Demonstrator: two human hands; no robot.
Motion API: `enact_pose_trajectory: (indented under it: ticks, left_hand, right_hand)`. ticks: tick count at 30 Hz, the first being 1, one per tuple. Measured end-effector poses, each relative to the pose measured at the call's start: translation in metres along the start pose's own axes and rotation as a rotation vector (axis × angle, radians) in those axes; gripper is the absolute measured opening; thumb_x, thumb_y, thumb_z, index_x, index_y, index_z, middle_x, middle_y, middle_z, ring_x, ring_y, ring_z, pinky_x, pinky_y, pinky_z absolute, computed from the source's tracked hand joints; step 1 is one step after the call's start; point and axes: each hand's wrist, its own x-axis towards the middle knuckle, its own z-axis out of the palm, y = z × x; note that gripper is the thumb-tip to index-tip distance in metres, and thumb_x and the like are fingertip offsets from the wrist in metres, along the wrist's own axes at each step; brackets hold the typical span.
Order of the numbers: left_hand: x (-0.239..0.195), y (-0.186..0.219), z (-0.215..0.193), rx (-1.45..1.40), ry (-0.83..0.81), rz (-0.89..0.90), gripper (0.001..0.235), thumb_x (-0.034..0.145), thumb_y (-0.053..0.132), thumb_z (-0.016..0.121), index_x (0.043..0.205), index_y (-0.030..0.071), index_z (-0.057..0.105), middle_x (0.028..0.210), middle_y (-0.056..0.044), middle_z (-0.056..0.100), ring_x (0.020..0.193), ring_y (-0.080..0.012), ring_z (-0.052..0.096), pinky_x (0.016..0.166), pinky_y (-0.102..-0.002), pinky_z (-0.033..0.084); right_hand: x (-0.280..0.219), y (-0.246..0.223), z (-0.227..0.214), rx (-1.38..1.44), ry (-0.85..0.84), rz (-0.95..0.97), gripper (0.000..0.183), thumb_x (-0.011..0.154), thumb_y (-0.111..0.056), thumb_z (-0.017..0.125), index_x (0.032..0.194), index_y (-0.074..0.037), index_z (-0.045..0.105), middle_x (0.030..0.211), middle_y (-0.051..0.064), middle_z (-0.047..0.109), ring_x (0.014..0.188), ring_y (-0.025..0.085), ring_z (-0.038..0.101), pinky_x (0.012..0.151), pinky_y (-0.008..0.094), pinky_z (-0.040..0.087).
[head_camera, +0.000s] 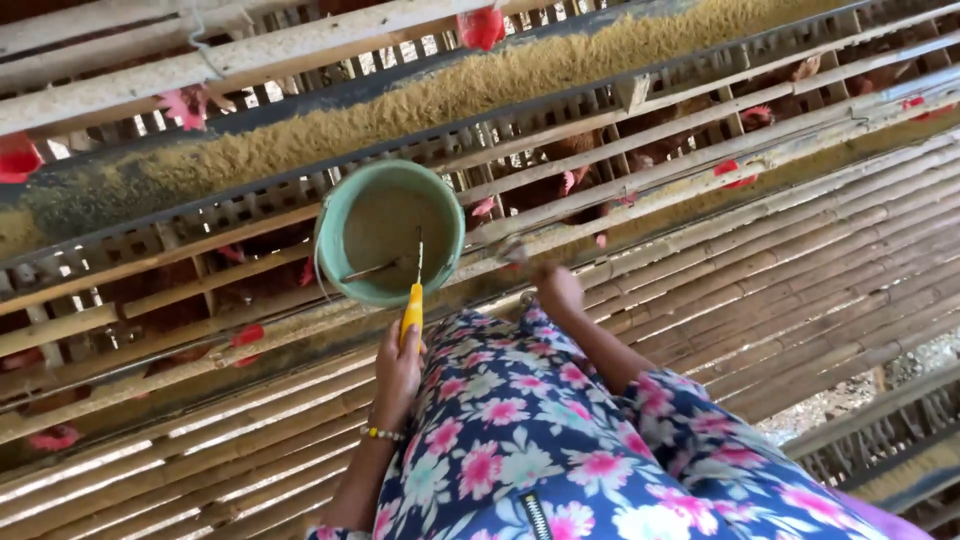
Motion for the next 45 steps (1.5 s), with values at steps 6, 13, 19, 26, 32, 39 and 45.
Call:
enact_pose_trajectory:
  ticks: [6, 13, 19, 26, 32, 39, 45]
  left_hand:
    - [-0.018, 0.024, 0.032, -0.092, 0.095, 0.042, 0.047, 0.095, 0.032, 0.047, 0.129, 0.0, 0.05, 0.071, -0.013, 0.06, 0.057, -0.0202, 0.057, 0.058, -0.032, 0.046]
    - [-0.008, 0.037, 0.088, -0.132, 0.124, 0.062, 0.045, 0.095, 0.03, 0.047, 0.131, 0.002, 0.049, 0.071, -0.013, 0.061, 0.057, -0.0179, 0.058, 0.052, -0.028, 0.047]
    - [-0.006, 0.06, 0.136, -0.057, 0.128, 0.039, 0.051, 0.098, 0.032, 0.043, 0.136, 0.0, 0.038, 0.084, -0.012, 0.06, 0.063, -0.0157, 0.057, 0.057, -0.028, 0.046]
    - [-0.002, 0.05, 0.18, 0.108, 0.056, 0.132, 0.041, 0.095, 0.031, 0.043, 0.131, 0.01, 0.045, 0.071, 0.0, 0.06, 0.046, -0.0059, 0.051, 0.036, -0.016, 0.042]
    - [0.008, 0.056, 0.208, 0.117, -0.071, -0.029, 0.046, 0.091, 0.033, 0.048, 0.13, 0.01, 0.045, 0.092, -0.005, 0.064, 0.055, -0.0079, 0.054, 0.045, -0.017, 0.048]
    - [0.002, 0.063, 0.215, 0.13, -0.031, -0.081, 0.046, 0.092, 0.034, 0.043, 0.133, 0.013, 0.043, 0.1, -0.004, 0.063, 0.059, -0.0081, 0.054, 0.046, -0.017, 0.045]
    - [-0.005, 0.031, 0.203, 0.134, 0.091, -0.031, 0.044, 0.093, 0.033, 0.044, 0.132, 0.012, 0.044, 0.079, -0.002, 0.059, 0.054, -0.0077, 0.054, 0.041, -0.016, 0.045]
  right_hand:
    - [-0.008, -0.066, -0.031, 0.041, -0.088, -0.053, 0.043, 0.089, -0.05, 0.043, 0.102, -0.017, 0.068, 0.1, 0.016, 0.067, 0.099, 0.038, 0.064, 0.087, 0.052, 0.048]
    - [0.086, 0.056, -0.081, -0.188, 0.091, 0.03, 0.033, 0.091, -0.024, 0.041, 0.108, -0.019, 0.068, 0.092, 0.012, 0.069, 0.09, 0.035, 0.067, 0.077, 0.049, 0.054]
    - [0.077, 0.027, -0.017, -0.394, -0.075, -0.197, 0.022, 0.076, -0.02, 0.073, 0.096, -0.011, 0.072, 0.082, 0.012, 0.07, 0.082, 0.03, 0.07, 0.064, 0.044, 0.057]
    - [0.107, 0.059, -0.106, -0.061, -0.097, 0.202, 0.027, 0.1, -0.02, 0.033, 0.104, -0.008, 0.056, 0.082, 0.005, 0.061, 0.059, 0.013, 0.055, 0.041, 0.026, 0.043]
    - [0.119, 0.077, -0.088, -0.278, -0.026, 0.073, 0.018, 0.098, -0.012, 0.041, 0.111, -0.006, 0.052, 0.084, 0.007, 0.059, 0.056, 0.012, 0.054, 0.039, 0.024, 0.044]
    - [0.062, -0.004, -0.156, -0.117, -0.373, -0.078, 0.055, 0.097, -0.012, 0.033, 0.137, -0.049, 0.034, 0.144, -0.001, 0.041, 0.042, -0.003, 0.037, 0.034, 0.013, 0.028]
    - [0.132, 0.083, -0.169, -0.553, -0.112, -0.012, 0.04, 0.1, -0.018, 0.04, 0.138, -0.031, 0.044, 0.084, 0.007, 0.066, 0.046, 0.006, 0.041, 0.035, 0.018, 0.032]
